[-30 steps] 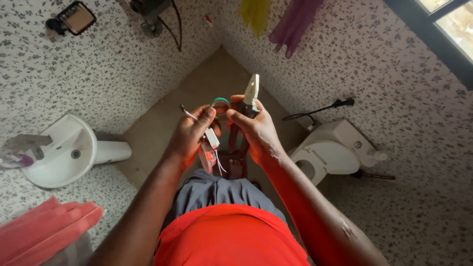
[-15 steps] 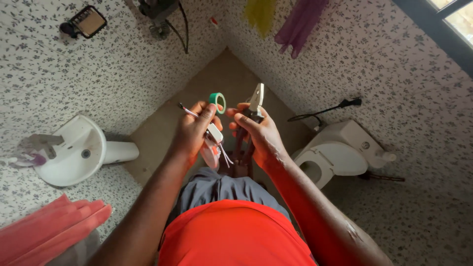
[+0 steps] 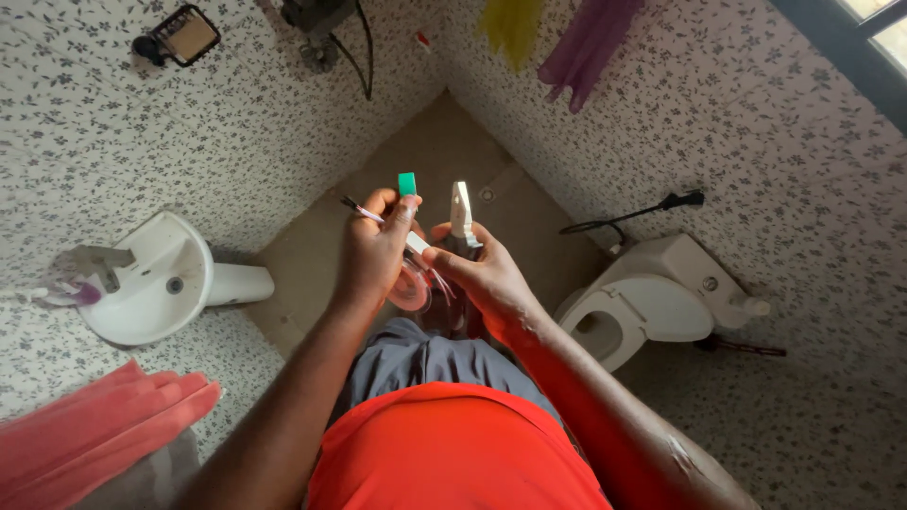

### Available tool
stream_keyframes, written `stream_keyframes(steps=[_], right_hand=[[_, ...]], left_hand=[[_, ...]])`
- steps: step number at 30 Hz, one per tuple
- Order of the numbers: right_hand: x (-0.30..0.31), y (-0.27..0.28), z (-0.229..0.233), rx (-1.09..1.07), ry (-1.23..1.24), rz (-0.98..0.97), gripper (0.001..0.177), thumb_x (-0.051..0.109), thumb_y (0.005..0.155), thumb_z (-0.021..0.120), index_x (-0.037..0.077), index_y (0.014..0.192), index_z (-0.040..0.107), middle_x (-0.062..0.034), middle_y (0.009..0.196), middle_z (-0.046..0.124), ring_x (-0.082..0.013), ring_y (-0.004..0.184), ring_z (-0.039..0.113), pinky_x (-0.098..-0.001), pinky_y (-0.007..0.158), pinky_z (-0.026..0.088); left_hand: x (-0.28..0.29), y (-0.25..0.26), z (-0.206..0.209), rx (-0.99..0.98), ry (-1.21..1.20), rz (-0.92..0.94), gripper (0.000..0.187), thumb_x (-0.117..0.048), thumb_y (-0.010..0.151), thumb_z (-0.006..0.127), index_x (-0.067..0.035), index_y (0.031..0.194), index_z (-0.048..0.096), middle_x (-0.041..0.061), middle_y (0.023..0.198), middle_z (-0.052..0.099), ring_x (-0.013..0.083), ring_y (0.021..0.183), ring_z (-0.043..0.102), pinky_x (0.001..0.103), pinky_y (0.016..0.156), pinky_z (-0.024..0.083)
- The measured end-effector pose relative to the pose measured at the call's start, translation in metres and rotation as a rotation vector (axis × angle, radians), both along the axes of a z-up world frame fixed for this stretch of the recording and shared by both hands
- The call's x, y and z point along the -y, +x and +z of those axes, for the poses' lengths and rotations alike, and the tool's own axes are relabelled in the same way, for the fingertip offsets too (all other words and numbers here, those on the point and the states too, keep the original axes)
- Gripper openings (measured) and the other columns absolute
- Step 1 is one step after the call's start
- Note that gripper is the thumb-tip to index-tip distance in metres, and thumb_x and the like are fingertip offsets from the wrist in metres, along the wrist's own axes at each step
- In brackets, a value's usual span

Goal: Installing and wiring a circular LED ceiling light fixture while standing on a stool.

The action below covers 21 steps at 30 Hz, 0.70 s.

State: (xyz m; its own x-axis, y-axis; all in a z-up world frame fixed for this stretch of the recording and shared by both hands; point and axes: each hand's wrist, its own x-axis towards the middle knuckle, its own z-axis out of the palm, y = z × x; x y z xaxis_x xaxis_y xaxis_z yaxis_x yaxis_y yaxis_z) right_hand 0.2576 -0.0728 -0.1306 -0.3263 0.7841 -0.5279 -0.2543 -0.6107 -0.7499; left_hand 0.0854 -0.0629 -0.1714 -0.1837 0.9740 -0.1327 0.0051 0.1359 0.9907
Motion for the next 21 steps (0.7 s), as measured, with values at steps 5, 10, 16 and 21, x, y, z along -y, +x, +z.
stream_keyframes(steps=[5, 10, 16, 21], right_hand=[[-0.002, 0.002, -0.009, 0.047, 0.003, -0.012, 0.047, 0.02, 0.084, 0.08, 0.004, 0.123, 0.06, -0.0063, 0.094, 0.07, -0.0135, 0.08, 0.067, -0.0281, 0.07, 0.057], [-0.006, 0.005, -0.012, 0.058, 0.005, -0.03, 0.049, 0.022, 0.084, 0.08, 0.003, 0.125, 0.06, -0.0072, 0.095, 0.071, -0.0143, 0.083, 0.069, -0.0282, 0.072, 0.055], [-0.009, 0.007, -0.021, 0.018, -0.045, -0.055, 0.046, 0.022, 0.088, 0.077, 0.0, 0.125, 0.06, -0.0082, 0.093, 0.069, -0.0163, 0.08, 0.069, -0.03, 0.07, 0.056], [-0.011, 0.01, -0.014, -0.146, -0.158, -0.019, 0.044, 0.025, 0.095, 0.067, 0.002, 0.13, 0.056, -0.0109, 0.087, 0.067, -0.0184, 0.073, 0.065, -0.032, 0.067, 0.054]], left_hand=[[0.001, 0.0, 0.007, 0.032, -0.055, -0.003, 0.024, -0.026, 0.104, 0.063, -0.003, 0.104, 0.069, 0.003, 0.074, 0.067, 0.0091, 0.063, 0.064, 0.025, 0.055, 0.052], [0.001, -0.001, 0.015, 0.083, -0.084, 0.005, 0.027, -0.029, 0.104, 0.063, -0.003, 0.107, 0.07, 0.004, 0.082, 0.073, 0.0074, 0.069, 0.068, 0.024, 0.058, 0.054], [0.001, -0.005, 0.025, 0.181, -0.16, 0.003, 0.035, -0.036, 0.1, 0.064, -0.003, 0.111, 0.064, 0.009, 0.096, 0.08, 0.0085, 0.056, 0.061, 0.025, 0.047, 0.048], [0.004, -0.007, 0.033, 0.136, -0.029, -0.162, 0.057, -0.053, 0.1, 0.056, 0.0, 0.121, 0.06, 0.013, 0.119, 0.078, 0.0096, 0.055, 0.062, 0.025, 0.047, 0.049]])
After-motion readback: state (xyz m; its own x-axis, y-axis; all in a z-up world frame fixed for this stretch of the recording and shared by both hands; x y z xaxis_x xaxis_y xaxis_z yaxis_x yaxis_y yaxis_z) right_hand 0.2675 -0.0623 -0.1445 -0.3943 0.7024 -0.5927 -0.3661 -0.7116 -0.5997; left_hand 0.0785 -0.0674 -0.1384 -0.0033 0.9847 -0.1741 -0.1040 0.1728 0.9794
